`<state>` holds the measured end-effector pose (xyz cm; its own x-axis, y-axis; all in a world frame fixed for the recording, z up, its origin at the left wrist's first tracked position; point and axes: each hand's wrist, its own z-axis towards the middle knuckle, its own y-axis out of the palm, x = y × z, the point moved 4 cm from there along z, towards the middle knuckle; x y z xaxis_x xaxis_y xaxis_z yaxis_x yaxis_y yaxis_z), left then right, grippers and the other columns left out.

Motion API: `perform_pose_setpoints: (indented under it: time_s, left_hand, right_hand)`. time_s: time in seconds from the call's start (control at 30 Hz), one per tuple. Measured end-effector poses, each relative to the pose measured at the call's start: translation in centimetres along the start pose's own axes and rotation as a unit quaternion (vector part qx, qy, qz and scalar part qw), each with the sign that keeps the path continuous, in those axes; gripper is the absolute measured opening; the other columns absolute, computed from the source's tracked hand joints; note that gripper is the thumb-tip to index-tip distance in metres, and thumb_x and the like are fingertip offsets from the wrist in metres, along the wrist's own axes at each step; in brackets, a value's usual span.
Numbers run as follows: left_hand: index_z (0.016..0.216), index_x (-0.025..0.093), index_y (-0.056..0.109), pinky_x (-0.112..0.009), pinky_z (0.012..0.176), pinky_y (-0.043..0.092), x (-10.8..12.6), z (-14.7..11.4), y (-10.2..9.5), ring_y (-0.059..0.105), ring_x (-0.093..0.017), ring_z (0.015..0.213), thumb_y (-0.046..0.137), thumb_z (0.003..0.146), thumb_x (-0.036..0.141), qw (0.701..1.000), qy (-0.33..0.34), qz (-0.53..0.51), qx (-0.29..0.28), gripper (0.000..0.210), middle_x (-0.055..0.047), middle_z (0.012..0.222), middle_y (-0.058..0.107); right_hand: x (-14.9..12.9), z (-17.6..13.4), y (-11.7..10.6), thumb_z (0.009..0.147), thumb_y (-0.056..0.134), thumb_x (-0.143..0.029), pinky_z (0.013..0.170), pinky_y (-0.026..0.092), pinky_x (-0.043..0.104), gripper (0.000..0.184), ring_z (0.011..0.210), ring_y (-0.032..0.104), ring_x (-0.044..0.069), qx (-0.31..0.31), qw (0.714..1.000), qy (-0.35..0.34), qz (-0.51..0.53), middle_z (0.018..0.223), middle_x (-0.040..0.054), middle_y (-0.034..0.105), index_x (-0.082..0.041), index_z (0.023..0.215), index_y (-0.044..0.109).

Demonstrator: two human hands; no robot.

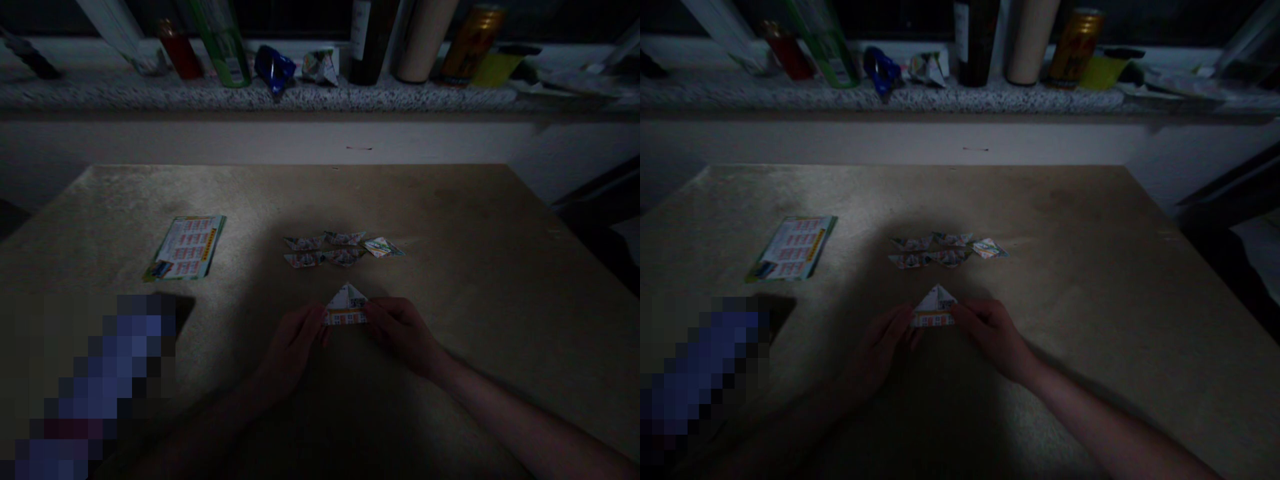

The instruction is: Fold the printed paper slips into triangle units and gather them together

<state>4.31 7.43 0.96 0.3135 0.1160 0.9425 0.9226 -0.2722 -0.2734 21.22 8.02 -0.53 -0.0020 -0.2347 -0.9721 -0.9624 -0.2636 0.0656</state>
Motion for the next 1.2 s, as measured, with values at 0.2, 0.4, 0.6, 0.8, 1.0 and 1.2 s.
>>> perform_pose_setpoints:
  time_s: [0.2,0.4,0.6,0.8,1.0,1.2]
  left_hand:
    - [0.067,0.019,0.054,-0.02,0.05,0.037,-0.8,0.0,0.2,0.043,-0.011,0.054,0.045,0.087,0.051,0.999,-0.026,-0.027,-0.025,0.039,0.003,0.061,0.046]
    - [0.069,0.019,0.053,-0.02,0.054,0.039,-0.2,0.0,0.1,0.046,-0.012,0.058,0.044,0.088,0.046,0.999,-0.016,0.003,-0.028,0.034,0.002,0.066,0.05]
    - [0.067,0.019,0.054,-0.019,0.048,0.037,-1.6,0.0,0.0,0.041,-0.01,0.053,0.049,0.085,0.05,0.996,-0.053,-0.076,0.003,0.036,0.004,0.06,0.043]
    - [0.066,0.019,0.054,-0.02,0.054,0.045,-1.9,0.0,-0.2,0.047,-0.012,0.06,0.051,0.081,0.054,0.991,-0.067,-0.105,0.041,0.039,0.003,0.063,0.046]
    - [0.076,0.019,0.058,-0.022,0.062,0.046,-1.8,-0.3,-0.2,0.052,-0.014,0.068,0.047,0.087,0.046,0.999,-0.031,-0.026,0.016,0.031,0.001,0.07,0.052]
    - [0.076,0.018,0.056,-0.023,0.059,0.042,-0.5,-0.2,-0.5,0.049,-0.014,0.064,0.044,0.089,0.044,0.998,-0.032,0.046,0.032,0.031,0.001,0.068,0.051]
  right_hand:
    - [-0.2,0.2,-0.4,0.076,0.061,-0.054,0.038,0.014,0.023,0.045,0.042,0.024,0.007,0.037,0.999,0.006,-0.001,0.047,-0.0063,0.032,-0.018,0.053,0.046]
    - [0.8,0.3,-0.6,0.079,0.052,-0.059,0.04,0.018,0.024,0.048,0.043,0.026,0.009,0.056,0.996,0.035,0.062,0.047,-0.0053,0.032,-0.02,0.053,0.043]
    - [-0.6,0.0,-0.3,0.085,0.049,-0.051,0.042,0.021,0.023,0.044,0.046,0.03,0.009,0.059,0.996,-0.021,-0.064,0.052,-0.0043,0.037,-0.019,0.055,0.044]
    - [-2.1,-0.7,0.1,0.088,0.044,-0.041,0.044,0.025,0.023,0.039,0.047,0.033,0.01,0.082,0.982,-0.064,-0.16,0.051,-0.0039,0.038,-0.019,0.056,0.045]
    - [-2.1,-0.6,0.0,0.088,0.044,-0.042,0.044,0.025,0.023,0.039,0.048,0.033,0.01,0.088,0.981,-0.072,-0.16,0.052,-0.0036,0.038,-0.019,0.057,0.044]
    - [-2.1,-0.7,-0.2,0.088,0.045,-0.042,0.044,0.026,0.023,0.04,0.048,0.033,0.01,0.113,0.98,-0.076,-0.146,0.052,-0.0036,0.038,-0.019,0.055,0.044]
